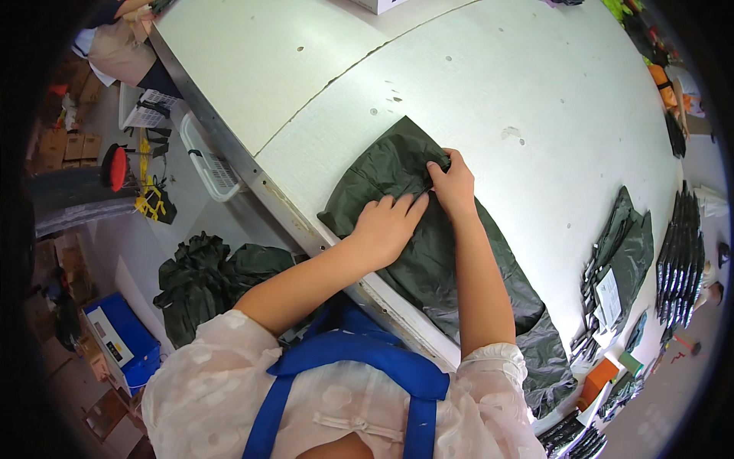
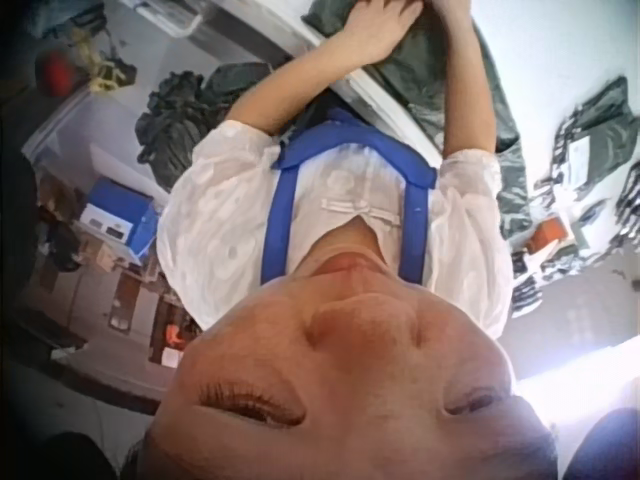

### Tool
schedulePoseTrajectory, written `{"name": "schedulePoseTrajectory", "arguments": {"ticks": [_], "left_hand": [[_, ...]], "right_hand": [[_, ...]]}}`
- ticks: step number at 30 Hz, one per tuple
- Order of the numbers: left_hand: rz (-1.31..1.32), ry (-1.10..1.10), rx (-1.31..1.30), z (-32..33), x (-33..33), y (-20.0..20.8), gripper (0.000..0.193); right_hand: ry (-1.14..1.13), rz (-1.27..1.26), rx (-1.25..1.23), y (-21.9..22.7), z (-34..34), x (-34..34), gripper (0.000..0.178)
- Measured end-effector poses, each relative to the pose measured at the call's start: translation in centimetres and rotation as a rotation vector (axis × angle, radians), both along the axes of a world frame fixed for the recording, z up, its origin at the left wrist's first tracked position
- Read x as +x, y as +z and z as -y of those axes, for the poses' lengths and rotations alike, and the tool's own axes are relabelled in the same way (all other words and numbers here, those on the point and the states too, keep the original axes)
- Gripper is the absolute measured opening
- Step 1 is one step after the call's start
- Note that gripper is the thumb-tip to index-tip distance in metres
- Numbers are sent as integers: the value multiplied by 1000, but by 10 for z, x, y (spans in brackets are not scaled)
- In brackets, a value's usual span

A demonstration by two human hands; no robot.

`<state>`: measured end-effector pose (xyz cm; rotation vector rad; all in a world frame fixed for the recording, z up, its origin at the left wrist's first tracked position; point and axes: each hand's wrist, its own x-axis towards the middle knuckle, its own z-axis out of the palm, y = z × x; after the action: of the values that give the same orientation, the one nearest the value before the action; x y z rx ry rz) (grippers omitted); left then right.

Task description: The person folds a green raincoat on a white table. They smooth the fabric, fold it in half lengthwise, then fold it into a compact rectangle. The person places the folded raincoat into a clear plastic bag and sets it aside.

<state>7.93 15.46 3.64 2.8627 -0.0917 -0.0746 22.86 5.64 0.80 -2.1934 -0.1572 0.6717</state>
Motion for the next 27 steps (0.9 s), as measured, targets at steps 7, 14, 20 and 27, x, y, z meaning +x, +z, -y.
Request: {"name": "schedulePoseTrajectory", "arguments": {"ticks": [7,14,20,27], "left_hand": [[84,153,-94,-54,-62,-28,67],[137,296,-185,-60,-62,-38,67],[75,387,-612,-74,-94,-35,81],[-94,99,-165,-47,-94,-29,75]], "right_hand": [[135,427,-192,-10,-2,-11,45],[312,959,-353,-4,-9,-24,34],[493,632,-154,-17,-11,-45,22],[491,347,-249,3,-27,-34,23]]}}
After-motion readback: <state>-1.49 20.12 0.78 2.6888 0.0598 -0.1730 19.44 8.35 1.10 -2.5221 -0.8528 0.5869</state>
